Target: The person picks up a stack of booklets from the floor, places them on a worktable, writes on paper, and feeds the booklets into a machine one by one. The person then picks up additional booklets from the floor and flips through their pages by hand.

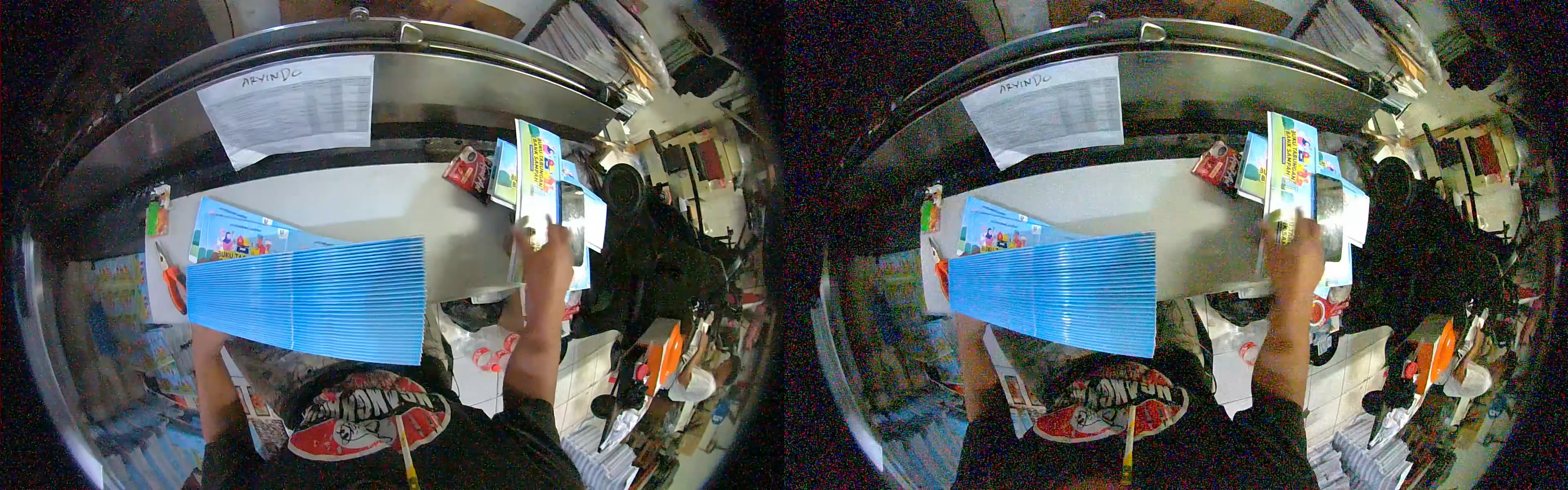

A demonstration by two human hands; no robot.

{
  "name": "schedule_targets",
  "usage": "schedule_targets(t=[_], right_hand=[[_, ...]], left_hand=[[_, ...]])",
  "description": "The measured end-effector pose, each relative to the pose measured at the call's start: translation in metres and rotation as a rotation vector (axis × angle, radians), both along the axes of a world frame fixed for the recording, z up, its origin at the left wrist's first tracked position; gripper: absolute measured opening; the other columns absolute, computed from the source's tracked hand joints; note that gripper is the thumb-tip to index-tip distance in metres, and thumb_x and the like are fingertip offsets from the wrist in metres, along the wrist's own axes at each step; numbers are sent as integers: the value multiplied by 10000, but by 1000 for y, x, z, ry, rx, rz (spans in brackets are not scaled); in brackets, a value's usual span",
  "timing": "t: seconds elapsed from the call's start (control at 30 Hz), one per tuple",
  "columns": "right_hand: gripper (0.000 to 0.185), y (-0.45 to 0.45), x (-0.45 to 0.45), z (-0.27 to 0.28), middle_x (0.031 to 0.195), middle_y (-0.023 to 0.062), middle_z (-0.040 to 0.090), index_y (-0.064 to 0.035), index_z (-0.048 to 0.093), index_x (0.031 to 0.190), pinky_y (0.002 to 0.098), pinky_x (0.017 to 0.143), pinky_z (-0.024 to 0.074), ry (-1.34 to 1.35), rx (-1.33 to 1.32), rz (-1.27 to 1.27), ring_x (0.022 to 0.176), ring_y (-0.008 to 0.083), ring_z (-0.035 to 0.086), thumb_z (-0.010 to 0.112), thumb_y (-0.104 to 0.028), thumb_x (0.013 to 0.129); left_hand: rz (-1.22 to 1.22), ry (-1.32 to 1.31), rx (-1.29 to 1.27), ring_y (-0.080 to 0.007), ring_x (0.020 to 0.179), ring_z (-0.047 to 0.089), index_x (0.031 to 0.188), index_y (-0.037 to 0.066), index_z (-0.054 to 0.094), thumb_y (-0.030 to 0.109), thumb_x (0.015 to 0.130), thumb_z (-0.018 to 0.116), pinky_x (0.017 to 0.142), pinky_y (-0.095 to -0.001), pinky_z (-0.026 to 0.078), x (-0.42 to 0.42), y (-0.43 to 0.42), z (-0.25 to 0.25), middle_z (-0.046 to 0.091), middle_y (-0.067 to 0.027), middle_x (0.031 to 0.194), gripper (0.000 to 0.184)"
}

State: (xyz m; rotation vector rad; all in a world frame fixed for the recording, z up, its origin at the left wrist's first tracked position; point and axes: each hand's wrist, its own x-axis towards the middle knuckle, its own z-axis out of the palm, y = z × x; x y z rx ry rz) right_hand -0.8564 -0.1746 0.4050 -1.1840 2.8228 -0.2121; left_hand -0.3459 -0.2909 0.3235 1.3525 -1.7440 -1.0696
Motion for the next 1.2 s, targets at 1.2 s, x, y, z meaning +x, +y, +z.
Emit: schedule_targets(t=[1.2], right_hand=[[633, 28, -116, -49, 1310, 262, 517, 30, 475, 1319, 417, 1014, 406, -33, -219, 262, 1213, 409, 499, 738, -248, 815]], left_hand=[[29, 41, -19, -269, 1174, 552, 1278, -3, 524, 272, 710, 819, 1023, -395, 417, -11, 8, 19, 574, -147, 1270, 697]])
